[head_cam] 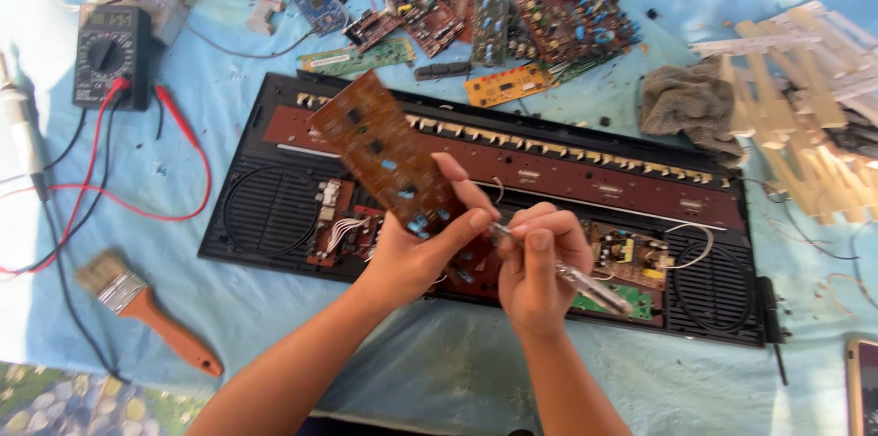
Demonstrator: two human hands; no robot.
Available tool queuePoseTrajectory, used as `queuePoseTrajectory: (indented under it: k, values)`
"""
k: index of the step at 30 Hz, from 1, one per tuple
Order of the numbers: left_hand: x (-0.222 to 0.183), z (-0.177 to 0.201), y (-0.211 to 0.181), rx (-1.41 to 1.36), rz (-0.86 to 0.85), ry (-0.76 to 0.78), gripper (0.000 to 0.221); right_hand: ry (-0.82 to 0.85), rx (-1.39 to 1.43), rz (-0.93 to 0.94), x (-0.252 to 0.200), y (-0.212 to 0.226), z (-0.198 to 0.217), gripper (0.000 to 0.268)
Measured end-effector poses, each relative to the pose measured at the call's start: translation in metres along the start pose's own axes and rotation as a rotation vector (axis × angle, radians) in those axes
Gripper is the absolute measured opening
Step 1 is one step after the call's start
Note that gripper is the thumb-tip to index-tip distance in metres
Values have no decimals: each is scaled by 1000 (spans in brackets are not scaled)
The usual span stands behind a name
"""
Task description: Repairing an electronic keyboard by inspecting and reassembling circuit boards
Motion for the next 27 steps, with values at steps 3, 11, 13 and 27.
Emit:
queuePoseTrajectory:
  k: [3,11,13,27]
  values:
    - [4,4,-7,84,-65,-44,37,-30,-110,105,1,15,-4,41]
    - [10,-1,-40,276,60,-225,33,80,-741,290,-5,45,-29,36]
    - [7,2,-36,164,111,-263,36,288,-537,146,-8,35,-45,68]
    - [15,14,-47,99,79,-277,47,343,-539,119,-16,38,-50,49]
Point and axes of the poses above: each hand's wrist, its own x-axis towards the middle knuckle, its own z-axis out of the back of the hand, y = z × x, the point moved 8 cm from there along x, towards the middle knuckle, and after that the axes turned 10 degrees about -x, right-handed, at the moved point
